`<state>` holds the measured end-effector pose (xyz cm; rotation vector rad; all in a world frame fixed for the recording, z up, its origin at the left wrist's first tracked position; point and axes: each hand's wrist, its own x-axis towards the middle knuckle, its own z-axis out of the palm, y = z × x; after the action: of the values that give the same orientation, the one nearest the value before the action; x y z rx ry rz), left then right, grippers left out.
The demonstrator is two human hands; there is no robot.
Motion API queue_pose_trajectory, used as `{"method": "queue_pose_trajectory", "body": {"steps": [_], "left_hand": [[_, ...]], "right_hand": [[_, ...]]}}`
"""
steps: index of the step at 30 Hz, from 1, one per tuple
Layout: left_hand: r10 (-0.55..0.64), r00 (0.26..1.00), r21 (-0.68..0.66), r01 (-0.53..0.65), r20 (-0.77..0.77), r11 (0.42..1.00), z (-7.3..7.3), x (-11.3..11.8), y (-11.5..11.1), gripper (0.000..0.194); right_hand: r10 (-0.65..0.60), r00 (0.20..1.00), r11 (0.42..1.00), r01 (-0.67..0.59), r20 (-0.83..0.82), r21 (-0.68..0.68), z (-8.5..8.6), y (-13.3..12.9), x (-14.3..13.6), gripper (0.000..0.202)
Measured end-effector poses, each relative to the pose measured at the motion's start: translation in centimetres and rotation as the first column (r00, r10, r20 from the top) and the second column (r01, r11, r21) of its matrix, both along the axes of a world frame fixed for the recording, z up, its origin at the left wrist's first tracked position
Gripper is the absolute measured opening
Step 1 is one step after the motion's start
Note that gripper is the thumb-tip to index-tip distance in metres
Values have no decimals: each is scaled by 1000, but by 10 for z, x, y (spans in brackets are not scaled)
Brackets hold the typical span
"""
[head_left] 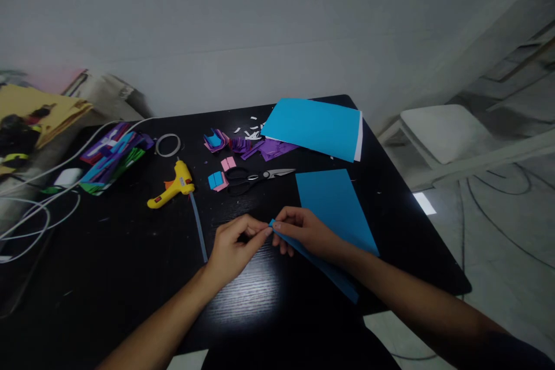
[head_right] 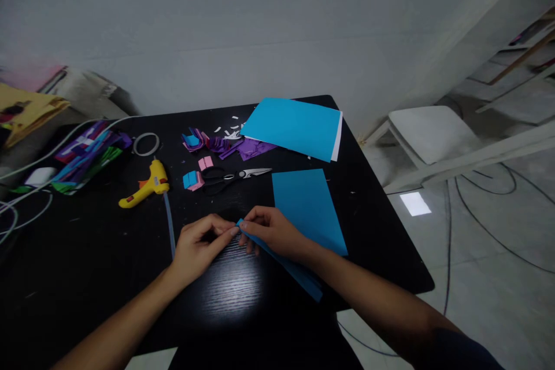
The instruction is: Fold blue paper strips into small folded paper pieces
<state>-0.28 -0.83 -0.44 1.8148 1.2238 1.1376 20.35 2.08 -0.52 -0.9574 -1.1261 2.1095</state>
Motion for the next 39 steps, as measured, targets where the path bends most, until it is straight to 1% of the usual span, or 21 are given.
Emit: {"method": "queue_pose_trajectory", "body": {"steps": [13, 19, 29, 35, 39], "left_hand": [[12, 1000, -13, -12, 1, 1000, 2, 1, 1, 10], [1, 1000, -51, 0, 23, 999, 3, 2, 0, 10], [4, 1000, -37, -3, 19, 999, 4, 2, 2, 8], [-5, 1000, -45, 6, 25, 999, 5, 0, 0, 11], [-17, 999, -42, 19, 30, 999, 4, -1, -1, 10]], "right_hand": [[9, 1000, 1000, -9, 12, 7, 0, 0, 1, 36], [11, 1000, 1000, -11, 16, 12, 0, -1, 1, 36], [11, 1000, 1000, -11, 12, 9, 2, 1, 0, 42], [1, 1000, 1000, -1, 14, -2, 1, 0, 0, 41], [-12, 1000, 1000, 12, 14, -7, 1, 0, -1, 39]]}}
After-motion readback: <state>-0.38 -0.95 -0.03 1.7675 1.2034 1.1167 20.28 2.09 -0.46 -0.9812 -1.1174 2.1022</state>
